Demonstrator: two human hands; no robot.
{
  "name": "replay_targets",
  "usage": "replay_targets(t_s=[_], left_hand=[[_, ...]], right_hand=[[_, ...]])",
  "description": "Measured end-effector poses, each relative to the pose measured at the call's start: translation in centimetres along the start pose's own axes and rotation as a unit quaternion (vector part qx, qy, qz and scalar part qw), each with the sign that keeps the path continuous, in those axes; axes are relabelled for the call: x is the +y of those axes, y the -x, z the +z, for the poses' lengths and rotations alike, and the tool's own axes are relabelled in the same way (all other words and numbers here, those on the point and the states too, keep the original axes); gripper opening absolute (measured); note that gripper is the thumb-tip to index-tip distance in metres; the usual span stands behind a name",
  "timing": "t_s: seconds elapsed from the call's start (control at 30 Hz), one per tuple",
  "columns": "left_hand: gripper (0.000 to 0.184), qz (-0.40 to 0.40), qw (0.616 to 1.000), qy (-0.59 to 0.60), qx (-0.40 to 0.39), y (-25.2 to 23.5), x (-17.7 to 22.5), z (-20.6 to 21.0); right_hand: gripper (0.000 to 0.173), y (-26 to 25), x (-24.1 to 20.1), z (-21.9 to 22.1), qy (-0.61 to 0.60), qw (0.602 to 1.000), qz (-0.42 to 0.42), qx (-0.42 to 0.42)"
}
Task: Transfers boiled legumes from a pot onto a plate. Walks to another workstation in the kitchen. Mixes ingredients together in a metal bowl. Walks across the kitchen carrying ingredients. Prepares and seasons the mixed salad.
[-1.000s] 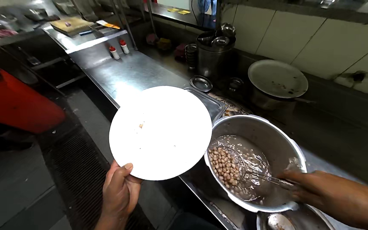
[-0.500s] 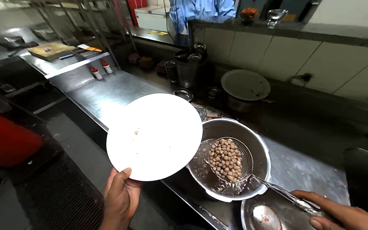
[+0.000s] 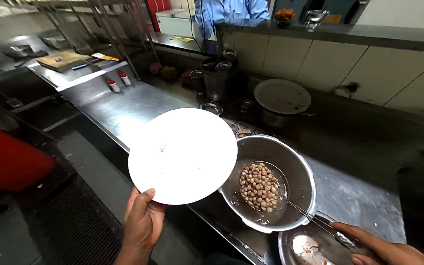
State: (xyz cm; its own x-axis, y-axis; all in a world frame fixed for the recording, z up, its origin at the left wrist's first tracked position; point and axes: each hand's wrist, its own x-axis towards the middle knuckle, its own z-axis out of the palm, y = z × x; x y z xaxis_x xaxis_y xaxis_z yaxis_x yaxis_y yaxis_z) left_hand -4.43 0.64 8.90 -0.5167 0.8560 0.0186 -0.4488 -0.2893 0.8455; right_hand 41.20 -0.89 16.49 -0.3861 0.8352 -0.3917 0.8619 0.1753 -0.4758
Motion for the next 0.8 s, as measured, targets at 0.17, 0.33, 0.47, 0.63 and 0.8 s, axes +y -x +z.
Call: replay_targets(t_s=[0.17, 0.33, 0.47, 0.63, 0.8], left_hand=[[0.037, 0.003, 1.0, -0.003, 0.01, 0.0, 0.08, -0.26], [0.04, 0.003, 1.0, 0.003, 0.003, -0.08, -0.04, -0.4], [0.038, 0.001, 1.0, 0.003, 0.0, -0.11, -0.16, -0.27], [0.039, -0.002, 1.0, 0.001, 0.001, -0.2, -0.3, -0.17], [0.041, -0.006, 1.0, -0.003, 0.004, -0.31, -0.51, -0.22]], right_hand=[[0.049, 0.01, -0.16, -0.02, -0.003, 1.0, 0.0, 0.003], [0.049, -0.13, -0.03, -0.05, -0.002, 1.0, -0.007, 0.003], [0.049, -0.16, -0.04, -0.04, -0.003, 1.0, -0.003, 0.003], [0.048, -0.19, -0.22, -0.16, 0.005, 1.0, 0.001, 0.001], [0.048, -0.29, -0.1, -0.06, 0.002, 1.0, -0.002, 0.004]])
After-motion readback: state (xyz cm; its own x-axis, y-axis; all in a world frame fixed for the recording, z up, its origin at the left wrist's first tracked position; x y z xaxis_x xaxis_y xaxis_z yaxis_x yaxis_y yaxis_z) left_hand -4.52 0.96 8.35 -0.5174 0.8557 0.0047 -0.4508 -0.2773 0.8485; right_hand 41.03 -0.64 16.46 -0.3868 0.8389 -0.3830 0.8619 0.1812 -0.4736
